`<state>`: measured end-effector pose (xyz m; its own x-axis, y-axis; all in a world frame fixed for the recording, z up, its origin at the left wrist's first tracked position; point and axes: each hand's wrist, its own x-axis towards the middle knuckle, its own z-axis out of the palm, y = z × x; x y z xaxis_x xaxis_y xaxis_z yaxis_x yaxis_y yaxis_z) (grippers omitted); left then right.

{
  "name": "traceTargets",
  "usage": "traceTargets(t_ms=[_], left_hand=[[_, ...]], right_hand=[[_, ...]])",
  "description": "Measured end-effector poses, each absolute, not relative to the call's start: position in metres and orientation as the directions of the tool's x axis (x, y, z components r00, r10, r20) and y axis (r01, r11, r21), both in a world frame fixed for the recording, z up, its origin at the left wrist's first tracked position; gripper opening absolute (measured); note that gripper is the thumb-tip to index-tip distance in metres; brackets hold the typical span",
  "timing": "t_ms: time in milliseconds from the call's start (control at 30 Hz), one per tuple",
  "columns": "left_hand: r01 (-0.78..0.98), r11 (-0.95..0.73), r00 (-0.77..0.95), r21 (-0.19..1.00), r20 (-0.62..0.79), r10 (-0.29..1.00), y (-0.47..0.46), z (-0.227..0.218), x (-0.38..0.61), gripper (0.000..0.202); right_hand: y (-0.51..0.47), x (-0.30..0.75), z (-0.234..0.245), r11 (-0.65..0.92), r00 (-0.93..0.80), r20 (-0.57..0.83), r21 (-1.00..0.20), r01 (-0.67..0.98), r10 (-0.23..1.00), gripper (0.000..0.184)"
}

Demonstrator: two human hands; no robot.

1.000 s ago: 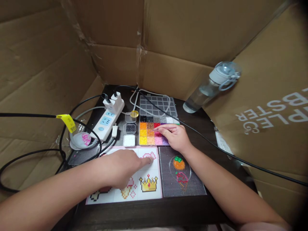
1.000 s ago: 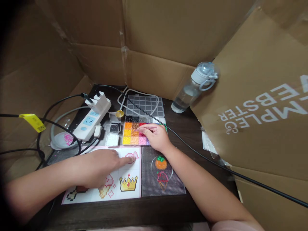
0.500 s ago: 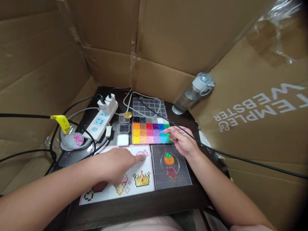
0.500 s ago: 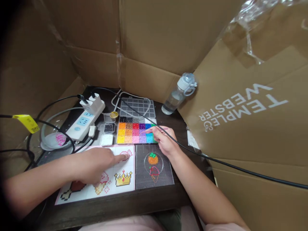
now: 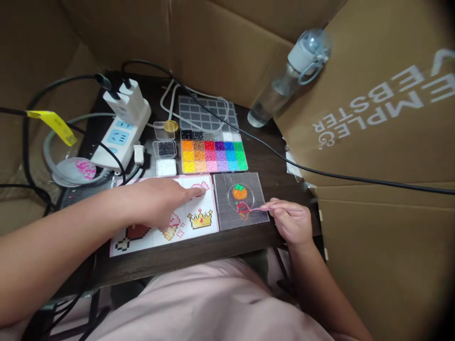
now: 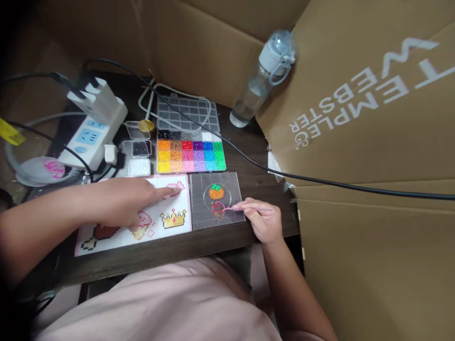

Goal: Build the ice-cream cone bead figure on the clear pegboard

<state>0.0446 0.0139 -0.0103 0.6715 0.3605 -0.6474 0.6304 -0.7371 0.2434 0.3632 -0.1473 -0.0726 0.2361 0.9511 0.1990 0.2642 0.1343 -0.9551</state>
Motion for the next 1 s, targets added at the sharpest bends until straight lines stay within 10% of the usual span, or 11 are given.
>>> traceTargets(t_ms=[1000], left_hand=[[0.641,-0.746,0.624,0.181,-0.688,0.37,0.0139,-0.0072,0.0482,0.106]], right_hand=[[-0.1607,0.3583,-0.0723,0.18,0.069,0.24,-0.861,0.475,0.968,0.02]])
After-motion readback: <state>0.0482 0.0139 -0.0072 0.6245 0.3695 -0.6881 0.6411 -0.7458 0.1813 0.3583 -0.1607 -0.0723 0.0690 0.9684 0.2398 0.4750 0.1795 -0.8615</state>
